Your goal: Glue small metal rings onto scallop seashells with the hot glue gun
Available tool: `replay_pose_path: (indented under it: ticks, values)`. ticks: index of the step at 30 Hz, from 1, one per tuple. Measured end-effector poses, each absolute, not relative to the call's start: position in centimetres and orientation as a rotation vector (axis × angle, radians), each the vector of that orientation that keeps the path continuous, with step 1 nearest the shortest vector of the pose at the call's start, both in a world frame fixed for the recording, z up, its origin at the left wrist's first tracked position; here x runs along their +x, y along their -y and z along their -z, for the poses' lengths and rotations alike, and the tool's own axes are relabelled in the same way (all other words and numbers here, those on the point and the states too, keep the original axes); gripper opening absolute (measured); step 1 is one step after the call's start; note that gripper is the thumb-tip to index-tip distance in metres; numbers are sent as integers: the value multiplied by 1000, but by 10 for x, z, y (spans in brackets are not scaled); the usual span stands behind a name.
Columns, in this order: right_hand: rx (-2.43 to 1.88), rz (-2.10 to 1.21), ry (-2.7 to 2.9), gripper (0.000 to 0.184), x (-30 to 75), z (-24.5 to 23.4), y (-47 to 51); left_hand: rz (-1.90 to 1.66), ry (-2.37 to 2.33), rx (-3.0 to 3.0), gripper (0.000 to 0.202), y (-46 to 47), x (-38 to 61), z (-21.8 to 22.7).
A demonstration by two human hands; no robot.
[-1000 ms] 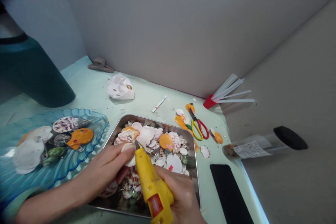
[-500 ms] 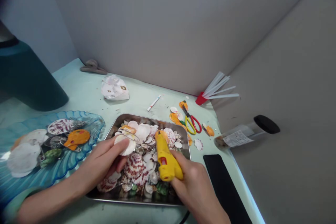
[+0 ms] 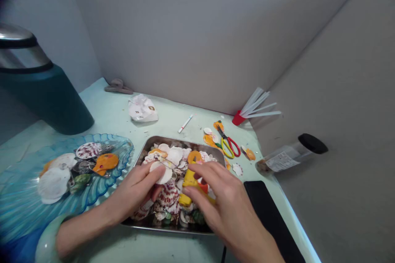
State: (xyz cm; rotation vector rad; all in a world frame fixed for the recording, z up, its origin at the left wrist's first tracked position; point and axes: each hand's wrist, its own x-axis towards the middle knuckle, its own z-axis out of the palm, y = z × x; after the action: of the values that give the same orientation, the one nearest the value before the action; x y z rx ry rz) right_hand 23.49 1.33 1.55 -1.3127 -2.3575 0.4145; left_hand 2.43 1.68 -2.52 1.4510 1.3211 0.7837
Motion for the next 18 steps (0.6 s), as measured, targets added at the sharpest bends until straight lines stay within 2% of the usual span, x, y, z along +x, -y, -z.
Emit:
replay_pose_path:
  ticks: [7,12,15,18]
  values:
    - [-1241,-531,2156,25,197,-8,-27,-778,-1280,1484,54,-18,24,29]
    - [-1323,-772,2054,6,196,-4,-31,-783,-1248,1474,54,-17,23,28]
    - [-1326,-942,2070,18,198,-6,-34,-785,-1200,1478,52,-17,22,28]
    - [-1333,-1084,2036,20,201,-8,-35,-792,-1148,1505,49,-16,22,28]
